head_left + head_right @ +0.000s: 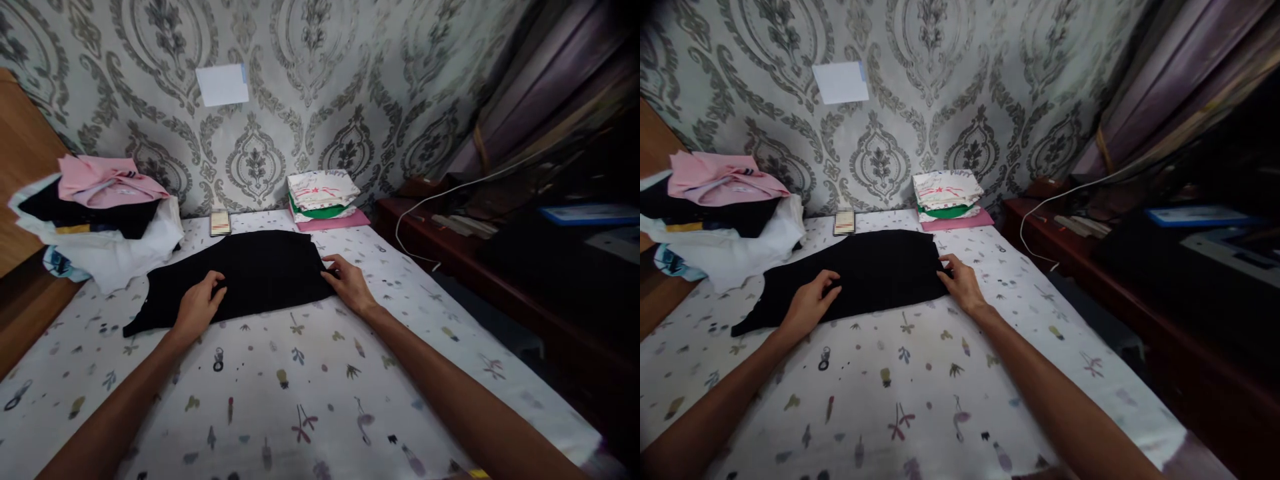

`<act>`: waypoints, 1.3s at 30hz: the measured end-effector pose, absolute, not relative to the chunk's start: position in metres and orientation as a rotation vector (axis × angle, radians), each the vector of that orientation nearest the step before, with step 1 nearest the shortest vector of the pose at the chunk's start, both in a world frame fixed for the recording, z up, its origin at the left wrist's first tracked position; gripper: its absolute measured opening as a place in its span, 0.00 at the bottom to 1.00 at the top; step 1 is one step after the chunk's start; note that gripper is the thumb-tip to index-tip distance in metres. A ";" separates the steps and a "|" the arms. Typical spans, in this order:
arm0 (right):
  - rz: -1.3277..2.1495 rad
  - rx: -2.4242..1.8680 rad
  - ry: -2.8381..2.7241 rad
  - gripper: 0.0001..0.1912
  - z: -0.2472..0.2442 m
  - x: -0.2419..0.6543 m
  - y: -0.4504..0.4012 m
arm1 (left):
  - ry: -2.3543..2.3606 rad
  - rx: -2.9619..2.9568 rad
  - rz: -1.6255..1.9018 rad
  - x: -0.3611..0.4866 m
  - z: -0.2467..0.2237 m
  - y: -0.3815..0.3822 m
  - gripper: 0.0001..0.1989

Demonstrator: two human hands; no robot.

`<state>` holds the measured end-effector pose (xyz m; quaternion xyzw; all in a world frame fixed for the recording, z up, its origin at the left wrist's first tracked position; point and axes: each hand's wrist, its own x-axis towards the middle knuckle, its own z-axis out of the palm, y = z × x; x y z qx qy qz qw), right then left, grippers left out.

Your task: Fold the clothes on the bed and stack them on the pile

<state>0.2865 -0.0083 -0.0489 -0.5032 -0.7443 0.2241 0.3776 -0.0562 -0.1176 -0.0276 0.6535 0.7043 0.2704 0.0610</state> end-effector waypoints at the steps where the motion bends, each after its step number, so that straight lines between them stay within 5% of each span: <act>1: 0.526 -1.324 -1.943 0.16 -0.049 0.287 -0.009 | 2.174 2.017 0.744 -0.054 -0.026 -0.119 0.13; 8: 0.056 -1.149 -2.146 0.17 -0.036 0.272 -0.027 | 2.174 2.556 0.535 -0.030 -0.020 -0.127 0.17; 13: 0.174 -0.738 -2.588 0.27 -0.039 0.253 -0.045 | 1.678 2.655 0.324 -0.025 -0.034 -0.130 0.28; 20: 0.171 -0.883 -2.728 0.33 -0.059 0.268 -0.038 | 1.728 2.449 0.195 -0.056 -0.036 -0.139 0.37; 29: 0.235 -1.099 -2.511 0.26 -0.045 0.296 -0.018 | 1.855 2.273 0.448 -0.107 -0.031 -0.158 0.33; 34: 0.176 -1.183 -2.415 0.17 -0.019 0.257 0.053 | 1.870 2.106 0.769 -0.109 0.007 -0.068 0.24; 39: 0.090 -1.334 -2.547 0.17 -0.004 0.208 0.125 | 2.037 2.325 0.406 -0.097 0.004 0.042 0.17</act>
